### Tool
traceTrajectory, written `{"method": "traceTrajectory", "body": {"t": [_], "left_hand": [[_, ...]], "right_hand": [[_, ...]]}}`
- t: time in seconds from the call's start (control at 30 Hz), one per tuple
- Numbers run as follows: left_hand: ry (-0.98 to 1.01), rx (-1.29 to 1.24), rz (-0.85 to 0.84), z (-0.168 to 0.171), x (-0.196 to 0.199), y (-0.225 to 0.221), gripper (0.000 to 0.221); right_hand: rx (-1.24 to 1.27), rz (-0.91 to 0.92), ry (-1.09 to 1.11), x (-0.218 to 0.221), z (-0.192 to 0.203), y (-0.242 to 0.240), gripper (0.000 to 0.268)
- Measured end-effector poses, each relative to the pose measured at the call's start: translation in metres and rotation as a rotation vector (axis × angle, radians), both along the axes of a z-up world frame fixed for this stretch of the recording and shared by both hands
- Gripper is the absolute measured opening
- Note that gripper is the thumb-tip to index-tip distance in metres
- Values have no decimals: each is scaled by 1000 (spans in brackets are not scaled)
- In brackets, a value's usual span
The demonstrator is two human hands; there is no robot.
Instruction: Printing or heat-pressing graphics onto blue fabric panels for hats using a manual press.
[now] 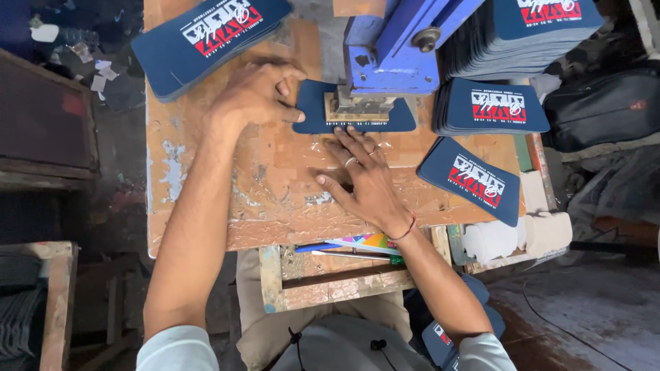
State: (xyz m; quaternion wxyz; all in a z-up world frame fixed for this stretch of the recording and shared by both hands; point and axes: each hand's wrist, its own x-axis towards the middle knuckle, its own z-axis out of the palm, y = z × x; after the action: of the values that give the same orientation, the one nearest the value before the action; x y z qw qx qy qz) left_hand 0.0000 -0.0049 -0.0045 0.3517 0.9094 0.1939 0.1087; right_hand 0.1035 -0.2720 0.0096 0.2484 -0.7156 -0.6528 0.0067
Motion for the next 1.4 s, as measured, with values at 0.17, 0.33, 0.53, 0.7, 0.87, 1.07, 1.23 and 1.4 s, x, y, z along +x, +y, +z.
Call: {"method": "traceTrajectory", "body": {"t": [0.17,0.33,0.53,0.7,0.87,1.07,1.23,1.4], "left_hand": [[-38,18,-20,-6,-1,4,74],[-9,3,-59,-3,3,2,75],[81,-59,37,7,2,-2,75],[57,12,6,8,-2,0,74],[-104,-42,72,13,-7,4,53],[-413,212,275,17,-10,9,33],[-544,257,495,35,-25,13,32],[-1105,576,1243,36,-63,49,52]], "right_hand": [[13,-7,-2,-1,-2,0,59],[26,-2,-29,1,-3,-2,60],[-9,2,-39,1,0,-1,61],[-35,18,-58,-1,2,-4,65],[-33,86,-11,-19,3,-35,69],[-69,70,102,-42,17,-73,57],[-43,42,123,-49,18,-77,53],[-32,0,101,-48,9,-79,52]]}}
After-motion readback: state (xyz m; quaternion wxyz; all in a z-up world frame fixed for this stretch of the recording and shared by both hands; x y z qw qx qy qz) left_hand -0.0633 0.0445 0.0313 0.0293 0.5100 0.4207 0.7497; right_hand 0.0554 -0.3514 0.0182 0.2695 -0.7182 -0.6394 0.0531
